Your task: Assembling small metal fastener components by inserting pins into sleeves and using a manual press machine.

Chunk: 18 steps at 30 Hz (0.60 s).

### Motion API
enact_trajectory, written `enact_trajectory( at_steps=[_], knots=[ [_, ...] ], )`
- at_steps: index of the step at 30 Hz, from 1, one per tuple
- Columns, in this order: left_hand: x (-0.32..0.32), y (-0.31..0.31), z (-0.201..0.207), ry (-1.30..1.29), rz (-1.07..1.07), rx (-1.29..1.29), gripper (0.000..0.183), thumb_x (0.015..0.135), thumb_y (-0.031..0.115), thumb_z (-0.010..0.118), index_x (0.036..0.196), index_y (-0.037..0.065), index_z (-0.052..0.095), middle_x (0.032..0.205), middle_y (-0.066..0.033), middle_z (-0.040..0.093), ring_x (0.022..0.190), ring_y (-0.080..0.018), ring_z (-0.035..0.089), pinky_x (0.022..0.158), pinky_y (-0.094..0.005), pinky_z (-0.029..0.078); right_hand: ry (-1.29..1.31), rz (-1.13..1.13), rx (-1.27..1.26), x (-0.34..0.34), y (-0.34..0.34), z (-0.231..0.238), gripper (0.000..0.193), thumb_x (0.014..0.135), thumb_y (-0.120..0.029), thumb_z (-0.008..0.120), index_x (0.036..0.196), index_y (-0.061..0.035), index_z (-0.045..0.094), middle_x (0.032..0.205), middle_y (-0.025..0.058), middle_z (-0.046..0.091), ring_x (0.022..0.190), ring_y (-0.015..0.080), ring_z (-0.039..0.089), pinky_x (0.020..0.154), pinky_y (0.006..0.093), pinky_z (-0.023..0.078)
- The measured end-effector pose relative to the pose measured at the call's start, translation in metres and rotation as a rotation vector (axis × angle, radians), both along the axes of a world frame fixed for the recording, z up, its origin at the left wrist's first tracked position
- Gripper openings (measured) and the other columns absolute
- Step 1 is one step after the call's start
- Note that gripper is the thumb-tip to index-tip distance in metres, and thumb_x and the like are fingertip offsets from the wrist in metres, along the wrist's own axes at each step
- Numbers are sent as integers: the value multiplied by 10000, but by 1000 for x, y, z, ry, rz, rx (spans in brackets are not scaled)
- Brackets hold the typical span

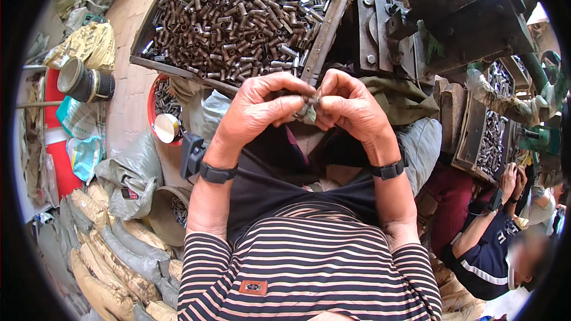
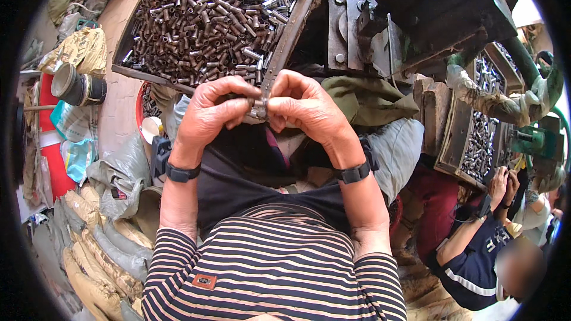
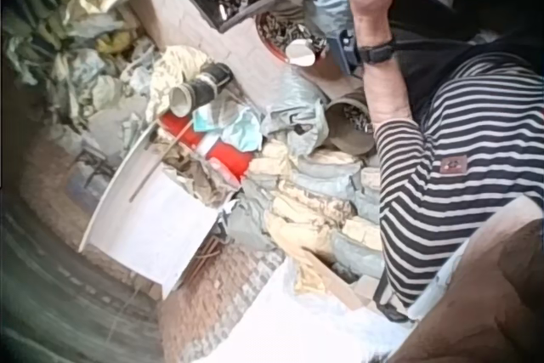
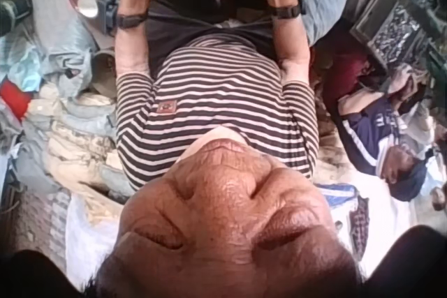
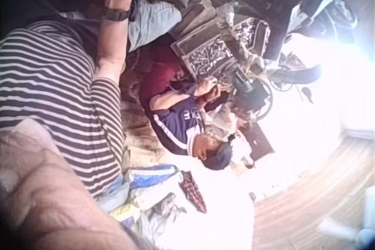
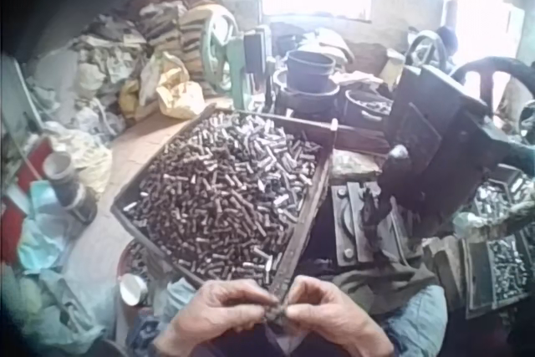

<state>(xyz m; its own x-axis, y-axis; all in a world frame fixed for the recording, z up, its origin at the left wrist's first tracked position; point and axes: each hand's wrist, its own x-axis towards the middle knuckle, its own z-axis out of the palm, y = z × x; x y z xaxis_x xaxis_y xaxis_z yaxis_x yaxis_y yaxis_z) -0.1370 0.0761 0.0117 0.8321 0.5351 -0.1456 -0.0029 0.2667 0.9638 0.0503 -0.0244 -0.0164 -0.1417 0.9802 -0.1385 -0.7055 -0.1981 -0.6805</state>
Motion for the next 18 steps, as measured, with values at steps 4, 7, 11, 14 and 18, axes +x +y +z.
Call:
enact_trajectory(
  at_steps=[4,7,11,14,18],
  knots=[
    [-1,6,-6,-83,-165,-219,204,858,87,630,1044,4,627,717,17,547,539,-25,440,469,-170,323,-53,45,5,1,2,5,131,854,-88,666,853,-20,554,701,47,589,605,113,574,564,235,471],
    [4,8,-16,-89,8,-182,160,929,149,580,1023,21,601,778,-7,585,615,-49,523,522,-188,412,-244,-20,15,0,10,5,136,859,-117,670,883,-15,583,709,30,590,619,100,575,573,235,475],
    [9,16,-33,-234,219,-327,243,993,259,473,1082,44,544,1000,-83,617,938,-171,628,780,-327,544,-821,-216,59,8,30,3,194,846,-165,680,872,20,631,729,37,627,639,84,560,590,251,472],
    [5,28,-32,-261,355,-471,260,1002,267,449,1111,45,531,1006,-82,614,934,-184,625,767,-326,546,-1201,-438,110,20,53,-4,189,810,-159,679,858,20,641,712,114,639,639,145,595,605,290,475],
    [-1,43,-35,-158,327,-413,242,1006,243,441,1140,62,528,951,-64,623,829,-142,618,698,-276,539,-1437,-572,225,29,81,-9,166,788,-159,676,847,-9,633,767,130,649,713,259,640,652,348,492]
  ],
)
